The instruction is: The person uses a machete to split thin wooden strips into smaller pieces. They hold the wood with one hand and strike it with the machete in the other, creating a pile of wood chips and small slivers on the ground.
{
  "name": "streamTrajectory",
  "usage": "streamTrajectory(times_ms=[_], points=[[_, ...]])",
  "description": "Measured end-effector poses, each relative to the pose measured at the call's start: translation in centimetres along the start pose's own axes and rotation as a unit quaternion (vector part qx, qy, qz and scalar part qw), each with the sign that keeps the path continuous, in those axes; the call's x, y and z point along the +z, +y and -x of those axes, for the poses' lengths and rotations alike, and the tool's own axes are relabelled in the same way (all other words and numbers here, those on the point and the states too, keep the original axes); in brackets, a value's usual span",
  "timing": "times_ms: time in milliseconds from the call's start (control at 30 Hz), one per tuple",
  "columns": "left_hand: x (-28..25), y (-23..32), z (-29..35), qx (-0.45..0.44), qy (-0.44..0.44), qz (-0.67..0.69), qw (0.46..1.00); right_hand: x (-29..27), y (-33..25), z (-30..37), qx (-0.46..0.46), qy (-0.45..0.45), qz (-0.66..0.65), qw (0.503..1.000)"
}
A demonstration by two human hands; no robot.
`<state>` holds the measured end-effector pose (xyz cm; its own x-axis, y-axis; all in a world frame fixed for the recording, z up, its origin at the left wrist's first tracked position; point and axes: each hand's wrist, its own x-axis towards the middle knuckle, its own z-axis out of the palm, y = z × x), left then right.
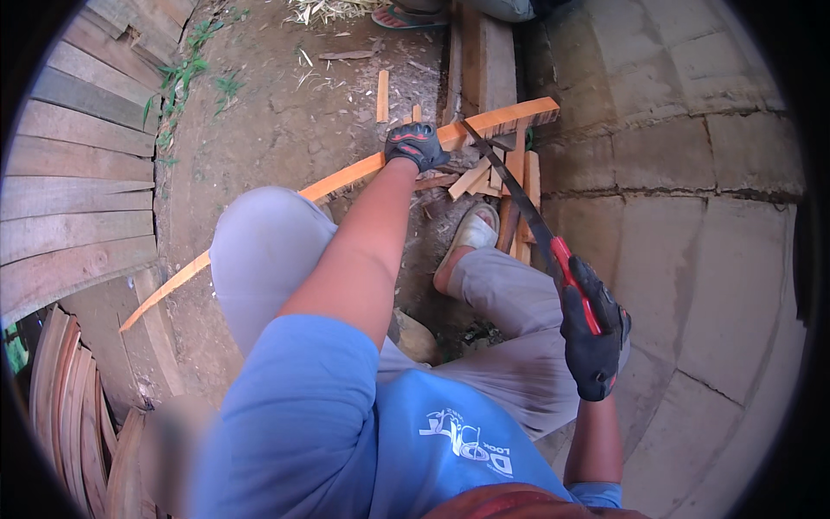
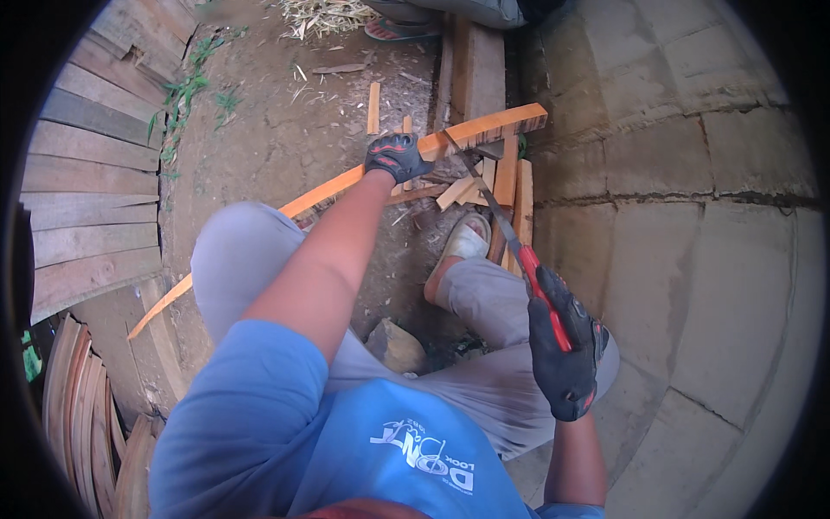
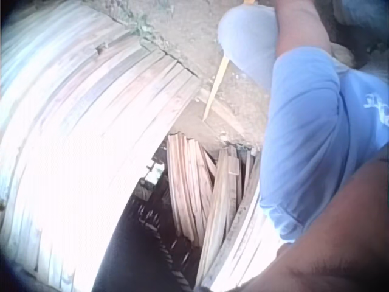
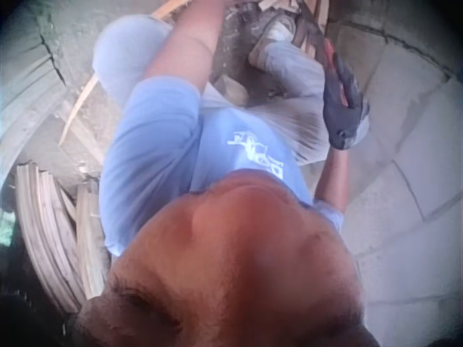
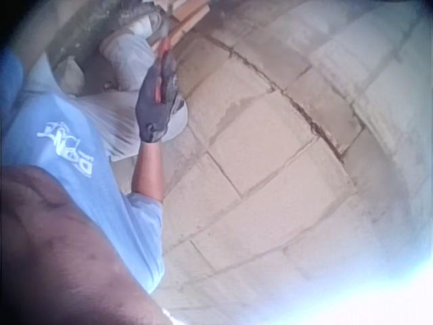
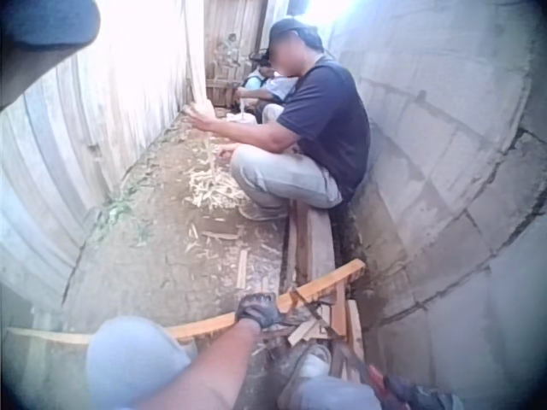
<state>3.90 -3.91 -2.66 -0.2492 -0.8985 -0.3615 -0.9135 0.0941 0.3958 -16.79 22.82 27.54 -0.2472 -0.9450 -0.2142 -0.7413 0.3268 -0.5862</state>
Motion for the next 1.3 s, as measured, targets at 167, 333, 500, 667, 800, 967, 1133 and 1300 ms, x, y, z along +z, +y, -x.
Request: streamTrajectory(times_ms=[167,333,500,667,800,967,1133,1300], points=[[0.8,0.1,0.4,-0.005,0.026,-0.013,1.000,5.5,0.7,-7.4,-0.112,0.018,0.014,0.993],[2.2,0.3,-0.2,0.007,0.053,0.002,0.999,13.6,1.1,-17.9,-0.184,0.063,0.038,0.980],[0.3,-0.2,0.0,0.008,0.010,-0.001,1.000,13.5,-1.4,-22.6,-0.150,0.044,-0.015,0.988],[1.4,-0.7,0.2,0.018,0.082,-0.002,0.996,12.3,-0.8,-24.7,-0.161,0.043,0.031,0.985],[1.2,-0.5,0.4,0.017,0.084,-0.013,0.996,12.9,-2.2,-23.2,-0.173,0.029,0.022,0.984],[2.2,-0.3,0.2,0.016,0.082,-0.024,0.996,11.4,1.6,-20.9,-0.205,-0.058,-0.028,0.977],[2.0,1.5,-0.2,0.019,0.062,-0.002,0.998,10.4,4.3,-16.8,-0.151,-0.080,0.024,0.985],[0.7,-3.1,-2.3,0.016,-0.023,-0.003,1.000,4.5,1.4,-12.9,-0.177,-0.107,0.035,0.978]])
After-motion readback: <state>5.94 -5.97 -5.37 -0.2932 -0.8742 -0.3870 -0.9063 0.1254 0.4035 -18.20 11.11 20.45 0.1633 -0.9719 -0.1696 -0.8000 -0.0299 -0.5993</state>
